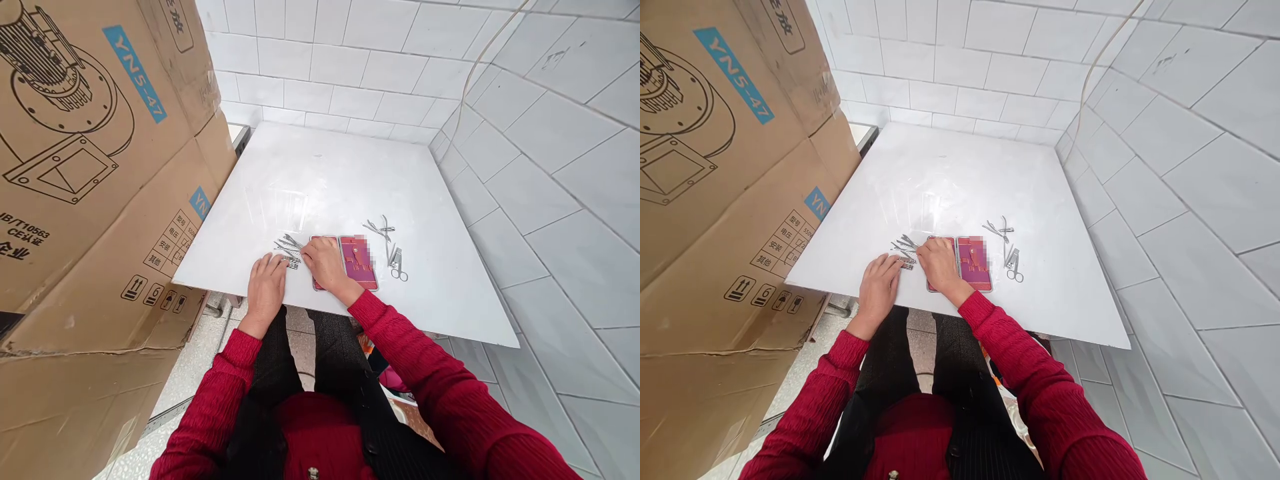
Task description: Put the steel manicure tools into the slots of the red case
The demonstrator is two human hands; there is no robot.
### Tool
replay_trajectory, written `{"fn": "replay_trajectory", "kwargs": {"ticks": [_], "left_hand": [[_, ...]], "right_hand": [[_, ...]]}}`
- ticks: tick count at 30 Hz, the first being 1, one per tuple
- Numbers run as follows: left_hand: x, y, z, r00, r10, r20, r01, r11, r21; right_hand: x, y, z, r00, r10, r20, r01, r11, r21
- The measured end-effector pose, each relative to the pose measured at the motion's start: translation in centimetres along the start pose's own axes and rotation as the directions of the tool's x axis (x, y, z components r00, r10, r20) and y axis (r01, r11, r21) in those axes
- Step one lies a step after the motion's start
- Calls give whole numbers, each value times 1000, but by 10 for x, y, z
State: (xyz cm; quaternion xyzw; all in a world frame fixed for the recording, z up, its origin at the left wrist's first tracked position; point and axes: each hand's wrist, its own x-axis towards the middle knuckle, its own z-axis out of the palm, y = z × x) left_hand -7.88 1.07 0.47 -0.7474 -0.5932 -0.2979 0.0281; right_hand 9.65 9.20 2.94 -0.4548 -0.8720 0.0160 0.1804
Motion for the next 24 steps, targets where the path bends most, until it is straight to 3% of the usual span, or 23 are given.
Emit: {"fn": "replay_trajectory", "kwargs": {"ticks": [6,12,24], "left_hand": [[-1,-4,2,999,35,-38,-37,999,-36],[-2,-1,-1,999,37,-27,-38,998,-49],[-1,0,-1,999,26,-25,-27,999,-43]], "right_hand": [[7,-5,-3,999,-19,30,23,991,-132],[10,-3,-9,987,-131,93,148,968,-201],[26,0,-21,976,-184,113,197,973,-119]]}}
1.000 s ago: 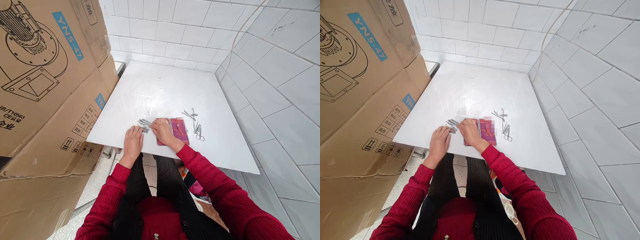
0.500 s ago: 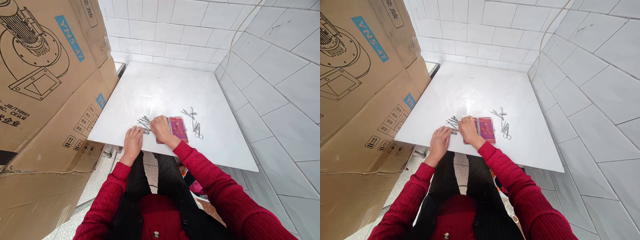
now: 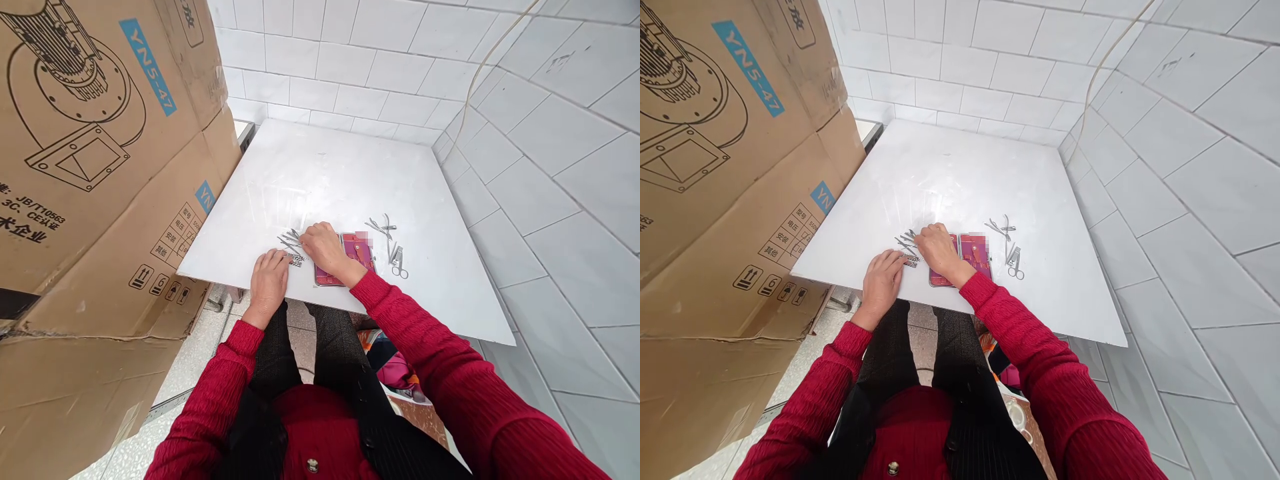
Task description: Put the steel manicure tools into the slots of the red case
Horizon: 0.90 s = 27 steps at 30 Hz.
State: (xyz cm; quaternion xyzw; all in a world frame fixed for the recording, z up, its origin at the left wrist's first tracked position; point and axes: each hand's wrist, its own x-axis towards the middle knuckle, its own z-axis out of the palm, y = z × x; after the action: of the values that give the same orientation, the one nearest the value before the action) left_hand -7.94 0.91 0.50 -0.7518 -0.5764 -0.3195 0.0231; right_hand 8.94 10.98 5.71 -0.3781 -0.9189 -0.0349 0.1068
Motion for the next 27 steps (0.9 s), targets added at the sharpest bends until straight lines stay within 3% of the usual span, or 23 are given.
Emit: {"fn": "replay_trajectory", "kwargs": {"ticks": [6,19,27], "left_hand": [[0,1,-1,1000,-1,8,1,1000,-2],[-6,-1,-1,999,12,-41,-10,999,49],[-7,0,-1,999,0,-37,2,999,35]], "right_hand": [[15,1,11,996,-65,59,67,998,-22],[8,-14,6,990,134,43,-127,983,-129],[2,-14,13,988,152,3,-151,984,-91]]}}
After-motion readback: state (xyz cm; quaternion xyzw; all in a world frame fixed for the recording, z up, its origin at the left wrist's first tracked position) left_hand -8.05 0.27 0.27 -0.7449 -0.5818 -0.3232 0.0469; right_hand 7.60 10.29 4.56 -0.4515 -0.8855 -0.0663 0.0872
